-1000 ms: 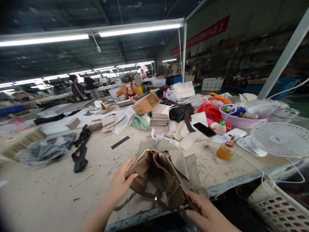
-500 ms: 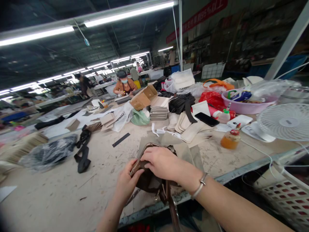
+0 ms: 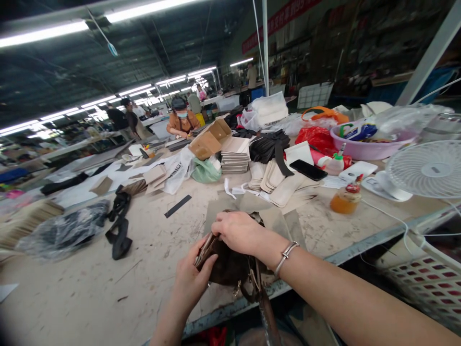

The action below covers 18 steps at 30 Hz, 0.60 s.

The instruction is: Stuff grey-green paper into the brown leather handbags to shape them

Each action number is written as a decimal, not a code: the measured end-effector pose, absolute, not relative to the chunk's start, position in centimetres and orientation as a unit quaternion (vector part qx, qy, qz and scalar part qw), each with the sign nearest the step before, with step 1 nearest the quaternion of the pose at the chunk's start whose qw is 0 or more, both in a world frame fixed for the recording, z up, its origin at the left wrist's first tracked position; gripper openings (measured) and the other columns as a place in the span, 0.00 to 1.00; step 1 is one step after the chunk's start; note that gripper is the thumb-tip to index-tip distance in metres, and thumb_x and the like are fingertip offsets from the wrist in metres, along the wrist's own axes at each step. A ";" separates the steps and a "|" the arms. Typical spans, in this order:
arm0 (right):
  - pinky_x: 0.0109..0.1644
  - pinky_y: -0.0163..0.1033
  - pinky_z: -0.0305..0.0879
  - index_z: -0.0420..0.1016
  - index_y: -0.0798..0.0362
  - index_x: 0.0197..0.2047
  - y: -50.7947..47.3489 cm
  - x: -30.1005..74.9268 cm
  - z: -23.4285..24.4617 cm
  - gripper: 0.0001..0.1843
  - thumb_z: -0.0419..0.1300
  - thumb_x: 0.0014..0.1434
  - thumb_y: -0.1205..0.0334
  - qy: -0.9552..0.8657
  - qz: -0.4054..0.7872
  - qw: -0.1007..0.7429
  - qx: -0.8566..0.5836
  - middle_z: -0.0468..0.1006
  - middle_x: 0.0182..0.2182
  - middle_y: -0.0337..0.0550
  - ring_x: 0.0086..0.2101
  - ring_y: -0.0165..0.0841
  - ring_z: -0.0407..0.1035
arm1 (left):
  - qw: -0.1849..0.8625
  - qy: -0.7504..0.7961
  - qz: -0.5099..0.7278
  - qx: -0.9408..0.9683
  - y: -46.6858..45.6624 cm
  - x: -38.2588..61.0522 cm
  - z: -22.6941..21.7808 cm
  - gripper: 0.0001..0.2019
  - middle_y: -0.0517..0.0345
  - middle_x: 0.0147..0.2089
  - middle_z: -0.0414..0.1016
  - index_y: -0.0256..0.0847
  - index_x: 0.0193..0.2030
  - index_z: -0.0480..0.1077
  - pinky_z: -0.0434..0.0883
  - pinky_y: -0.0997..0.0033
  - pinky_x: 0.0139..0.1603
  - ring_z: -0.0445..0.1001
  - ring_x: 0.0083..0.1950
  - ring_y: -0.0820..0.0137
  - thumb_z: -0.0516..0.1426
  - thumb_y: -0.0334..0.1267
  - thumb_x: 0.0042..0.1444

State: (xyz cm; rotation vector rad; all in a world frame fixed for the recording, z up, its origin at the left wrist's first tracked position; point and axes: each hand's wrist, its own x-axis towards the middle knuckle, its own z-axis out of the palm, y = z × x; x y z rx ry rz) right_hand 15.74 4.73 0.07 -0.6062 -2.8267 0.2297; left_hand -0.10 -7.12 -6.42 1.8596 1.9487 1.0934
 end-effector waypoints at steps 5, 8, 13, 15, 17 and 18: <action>0.37 0.34 0.59 0.73 0.52 0.32 4.7 16.5 0.2 0.09 0.52 0.61 0.66 -0.975 0.109 0.133 -0.137 0.73 0.39 0.40 0.37 0.29 0.67 | 0.026 0.648 0.422 0.633 -7.5 -0.3 -6.9 0.16 0.44 0.57 0.69 0.41 0.51 0.62 0.69 0.52 0.56 0.70 0.57 0.59 0.57 0.34 0.56; 0.38 0.33 0.59 0.70 0.52 0.32 4.6 17.5 0.3 0.08 0.52 0.61 0.67 -0.977 0.134 0.131 -0.105 0.74 0.35 0.38 0.36 0.29 0.68 | -0.014 0.607 0.438 0.663 -8.0 -0.4 -7.2 0.10 0.46 0.55 0.71 0.42 0.44 0.63 0.67 0.48 0.58 0.71 0.56 0.59 0.57 0.30 0.55; 0.35 0.33 0.57 0.68 0.51 0.36 4.7 18.6 0.2 0.05 0.53 0.60 0.68 -0.973 0.146 0.129 -0.123 0.73 0.31 0.37 0.33 0.29 0.67 | -0.061 0.489 0.459 0.739 -8.5 -0.8 -7.4 0.13 0.46 0.59 0.67 0.40 0.41 0.67 0.68 0.53 0.59 0.69 0.58 0.61 0.57 0.20 0.52; 0.34 0.33 0.56 0.69 0.51 0.35 4.7 18.8 0.2 0.07 0.52 0.61 0.69 -0.976 0.140 0.126 -0.111 0.73 0.31 0.37 0.33 0.29 0.67 | -0.069 0.479 0.454 0.748 -8.6 -1.1 -7.4 0.17 0.45 0.62 0.64 0.40 0.44 0.70 0.70 0.56 0.57 0.68 0.59 0.60 0.56 0.18 0.51; 0.33 0.33 0.55 0.71 0.50 0.37 4.6 18.8 0.3 0.08 0.52 0.61 0.69 -0.980 0.132 0.120 -0.090 0.74 0.33 0.37 0.34 0.29 0.67 | -0.079 0.479 0.445 0.753 -8.7 -1.3 -7.5 0.21 0.44 0.62 0.62 0.41 0.49 0.71 0.72 0.58 0.56 0.68 0.59 0.60 0.56 0.17 0.51; 0.33 0.33 0.54 0.72 0.49 0.39 4.6 18.9 0.3 0.09 0.52 0.60 0.70 -0.981 0.128 0.119 -0.081 0.74 0.35 0.38 0.34 0.29 0.68 | -0.086 0.479 0.440 0.755 -8.8 -1.4 -7.6 0.22 0.45 0.62 0.63 0.41 0.51 0.71 0.72 0.59 0.56 0.69 0.58 0.60 0.56 0.17 0.51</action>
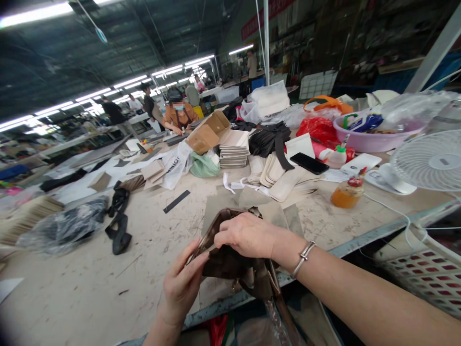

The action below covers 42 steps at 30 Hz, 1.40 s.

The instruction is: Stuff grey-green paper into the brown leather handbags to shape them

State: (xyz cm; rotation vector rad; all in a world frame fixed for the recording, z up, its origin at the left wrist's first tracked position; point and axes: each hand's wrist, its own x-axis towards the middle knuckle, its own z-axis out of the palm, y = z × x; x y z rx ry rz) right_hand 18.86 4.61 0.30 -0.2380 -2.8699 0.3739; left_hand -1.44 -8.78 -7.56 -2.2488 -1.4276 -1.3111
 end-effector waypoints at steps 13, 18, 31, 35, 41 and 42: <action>0.31 0.34 0.52 0.74 0.41 0.46 4.4 19.5 0.3 0.19 0.54 0.57 0.73 -0.983 0.126 0.113 -0.070 0.72 0.35 0.36 0.32 0.27 0.66 | 0.090 -0.473 -0.405 -0.777 -9.2 -2.1 -7.5 0.24 0.48 0.62 0.64 0.45 0.55 0.69 0.74 0.63 0.53 0.70 0.57 0.63 0.55 0.20 0.54; 0.33 0.34 0.54 0.73 0.42 0.48 4.6 19.5 0.0 0.19 0.53 0.59 0.71 -0.982 0.133 0.115 -0.072 0.73 0.37 0.38 0.34 0.29 0.67 | 0.086 -0.473 -0.410 -0.775 -9.0 -1.8 -7.3 0.25 0.46 0.59 0.68 0.42 0.56 0.69 0.74 0.63 0.54 0.71 0.56 0.62 0.55 0.18 0.53; 0.34 0.35 0.57 0.68 0.41 0.56 4.2 19.8 0.5 0.23 0.53 0.59 0.68 -0.983 0.129 0.098 -0.081 0.72 0.36 0.39 0.34 0.30 0.67 | 0.083 -0.502 -0.434 -0.743 -8.6 -0.7 -6.9 0.21 0.50 0.53 0.73 0.42 0.52 0.70 0.74 0.65 0.53 0.73 0.51 0.65 0.58 0.22 0.52; 0.35 0.35 0.58 0.69 0.44 0.56 4.1 19.8 0.6 0.23 0.53 0.57 0.68 -0.983 0.136 0.092 -0.078 0.73 0.36 0.40 0.35 0.31 0.68 | 0.085 -0.506 -0.423 -0.747 -8.5 -0.6 -6.9 0.21 0.48 0.54 0.72 0.41 0.53 0.69 0.72 0.65 0.55 0.72 0.53 0.65 0.58 0.22 0.52; 0.34 0.36 0.57 0.71 0.44 0.53 4.1 19.8 0.4 0.20 0.53 0.58 0.67 -0.985 0.126 0.087 -0.082 0.74 0.36 0.39 0.35 0.31 0.68 | 0.078 -0.506 -0.430 -0.744 -8.6 -0.5 -7.1 0.19 0.48 0.53 0.72 0.40 0.50 0.70 0.72 0.65 0.55 0.72 0.53 0.66 0.59 0.21 0.51; 0.34 0.36 0.57 0.71 0.44 0.53 4.1 19.8 0.4 0.20 0.53 0.58 0.67 -0.985 0.125 0.087 -0.082 0.74 0.36 0.39 0.35 0.31 0.68 | 0.077 -0.506 -0.433 -0.742 -8.7 -0.5 -7.1 0.18 0.48 0.53 0.72 0.40 0.49 0.70 0.72 0.65 0.54 0.72 0.52 0.65 0.59 0.22 0.51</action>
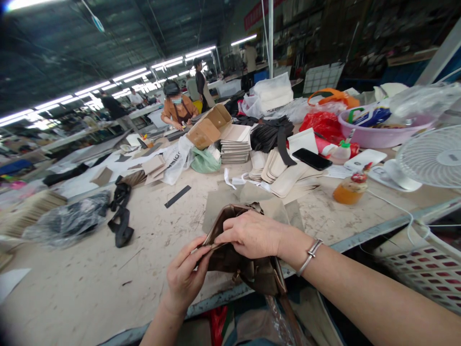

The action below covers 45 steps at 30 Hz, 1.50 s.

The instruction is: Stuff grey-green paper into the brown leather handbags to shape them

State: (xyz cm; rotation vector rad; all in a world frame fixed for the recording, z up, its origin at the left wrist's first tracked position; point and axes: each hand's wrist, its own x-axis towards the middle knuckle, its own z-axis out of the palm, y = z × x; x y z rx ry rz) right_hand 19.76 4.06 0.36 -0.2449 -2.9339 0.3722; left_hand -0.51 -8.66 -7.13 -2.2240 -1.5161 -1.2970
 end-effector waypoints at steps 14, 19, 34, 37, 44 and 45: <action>0.33 0.35 0.54 0.76 0.48 0.38 3.2 18.2 1.2 0.09 0.54 0.62 0.59 -0.980 0.116 0.083 -0.136 0.73 0.33 0.37 0.32 0.29 0.67 | 0.028 -0.523 -0.471 -0.709 -8.2 -0.2 -6.5 0.09 0.48 0.49 0.74 0.38 0.39 0.72 0.73 0.68 0.51 0.74 0.50 0.67 0.57 0.23 0.53; 0.33 0.34 0.55 0.74 0.51 0.33 3.3 17.6 0.7 0.11 0.52 0.62 0.63 -0.976 0.120 0.105 -0.151 0.73 0.32 0.37 0.34 0.29 0.68 | 0.009 -0.536 -0.471 -0.700 -8.1 -0.5 -6.8 0.08 0.48 0.50 0.75 0.40 0.39 0.74 0.74 0.67 0.50 0.75 0.49 0.66 0.58 0.26 0.54; 0.31 0.36 0.54 0.76 0.50 0.30 3.5 15.7 0.2 0.12 0.53 0.61 0.60 -0.955 0.079 0.135 -0.253 0.75 0.33 0.38 0.33 0.31 0.69 | -0.113 -0.684 -0.468 -0.548 -8.1 0.6 -7.1 0.35 0.55 0.49 0.77 0.41 0.69 0.45 0.65 0.58 0.62 0.67 0.60 0.64 0.57 0.39 0.58; 0.33 0.35 0.56 0.76 0.50 0.30 3.6 15.5 0.2 0.12 0.53 0.61 0.60 -0.951 0.089 0.136 -0.264 0.76 0.33 0.39 0.35 0.31 0.69 | -0.094 -0.686 -0.464 -0.553 -8.1 0.9 -7.1 0.35 0.57 0.49 0.77 0.42 0.69 0.44 0.67 0.59 0.61 0.69 0.58 0.66 0.56 0.38 0.58; 0.35 0.36 0.57 0.77 0.51 0.30 3.5 15.4 0.1 0.13 0.53 0.60 0.60 -0.946 0.079 0.140 -0.282 0.76 0.32 0.41 0.36 0.33 0.70 | -0.054 -0.678 -0.460 -0.572 -7.9 1.2 -6.8 0.31 0.56 0.46 0.78 0.41 0.67 0.50 0.72 0.65 0.54 0.74 0.53 0.66 0.56 0.36 0.59; 0.34 0.37 0.56 0.77 0.51 0.30 3.4 15.3 0.0 0.13 0.53 0.60 0.60 -0.946 0.075 0.141 -0.282 0.76 0.32 0.41 0.35 0.33 0.70 | -0.052 -0.673 -0.465 -0.572 -7.8 1.3 -6.7 0.30 0.56 0.46 0.78 0.40 0.67 0.51 0.73 0.66 0.53 0.74 0.52 0.66 0.56 0.36 0.59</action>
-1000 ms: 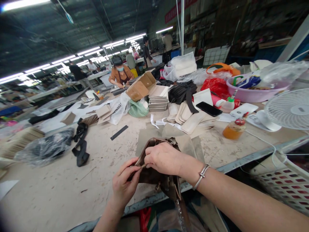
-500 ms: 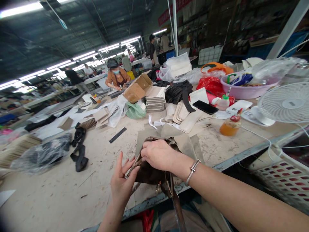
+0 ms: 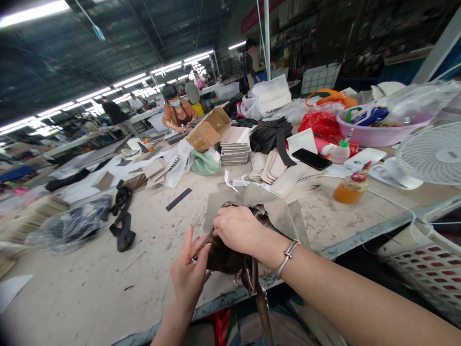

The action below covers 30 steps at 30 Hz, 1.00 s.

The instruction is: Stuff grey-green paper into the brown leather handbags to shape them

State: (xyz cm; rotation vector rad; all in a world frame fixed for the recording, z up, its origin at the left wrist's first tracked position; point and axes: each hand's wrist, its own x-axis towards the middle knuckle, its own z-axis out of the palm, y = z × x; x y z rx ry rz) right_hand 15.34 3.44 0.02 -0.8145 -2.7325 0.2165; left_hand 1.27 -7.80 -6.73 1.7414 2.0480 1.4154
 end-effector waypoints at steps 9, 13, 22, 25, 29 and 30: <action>0.33 0.35 0.56 0.78 0.48 0.32 4.5 16.1 0.4 0.10 0.58 0.58 0.54 -0.947 0.091 0.128 -0.282 0.76 0.32 0.37 0.35 0.32 0.70 | 0.048 0.678 0.481 0.555 -7.4 1.5 -7.2 0.28 0.55 0.46 0.79 0.40 0.66 0.55 0.73 0.67 0.52 0.72 0.55 0.64 0.55 0.37 0.59; 0.35 0.34 0.58 0.78 0.47 0.35 5.2 17.1 1.1 0.09 0.62 0.55 0.53 -0.961 0.117 0.108 -0.224 0.78 0.35 0.36 0.37 0.31 0.71 | 0.038 0.687 0.479 0.545 -7.4 1.3 -7.4 0.28 0.57 0.44 0.79 0.42 0.65 0.56 0.74 0.69 0.50 0.74 0.53 0.64 0.56 0.38 0.58; 0.31 0.35 0.54 0.76 0.49 0.35 5.6 17.7 1.6 0.08 0.56 0.60 0.60 -0.955 0.084 0.105 -0.265 0.78 0.35 0.38 0.35 0.31 0.71 | 0.052 0.703 0.487 0.515 -7.4 1.6 -6.8 0.27 0.55 0.43 0.80 0.41 0.63 0.60 0.73 0.66 0.51 0.75 0.52 0.62 0.57 0.41 0.57; 0.31 0.35 0.53 0.73 0.50 0.37 5.5 17.4 1.4 0.06 0.57 0.59 0.58 -0.942 0.074 0.131 -0.300 0.78 0.34 0.38 0.35 0.32 0.71 | 0.056 0.708 0.492 0.503 -7.4 1.8 -6.9 0.26 0.55 0.43 0.80 0.41 0.62 0.61 0.73 0.66 0.51 0.74 0.52 0.62 0.57 0.42 0.57; 0.32 0.35 0.55 0.69 0.49 0.47 5.6 17.2 1.3 0.12 0.58 0.58 0.61 -0.936 0.077 0.148 -0.311 0.78 0.38 0.40 0.37 0.33 0.72 | 0.063 0.701 0.492 0.512 -7.4 1.6 -7.2 0.27 0.55 0.44 0.80 0.40 0.63 0.60 0.73 0.67 0.51 0.75 0.52 0.63 0.57 0.41 0.57; 0.33 0.35 0.55 0.69 0.49 0.48 5.6 17.1 1.4 0.14 0.58 0.58 0.61 -0.937 0.076 0.146 -0.307 0.78 0.39 0.40 0.38 0.33 0.72 | 0.063 0.698 0.492 0.516 -7.5 1.6 -7.2 0.27 0.54 0.44 0.80 0.40 0.63 0.60 0.73 0.67 0.51 0.75 0.52 0.63 0.57 0.41 0.57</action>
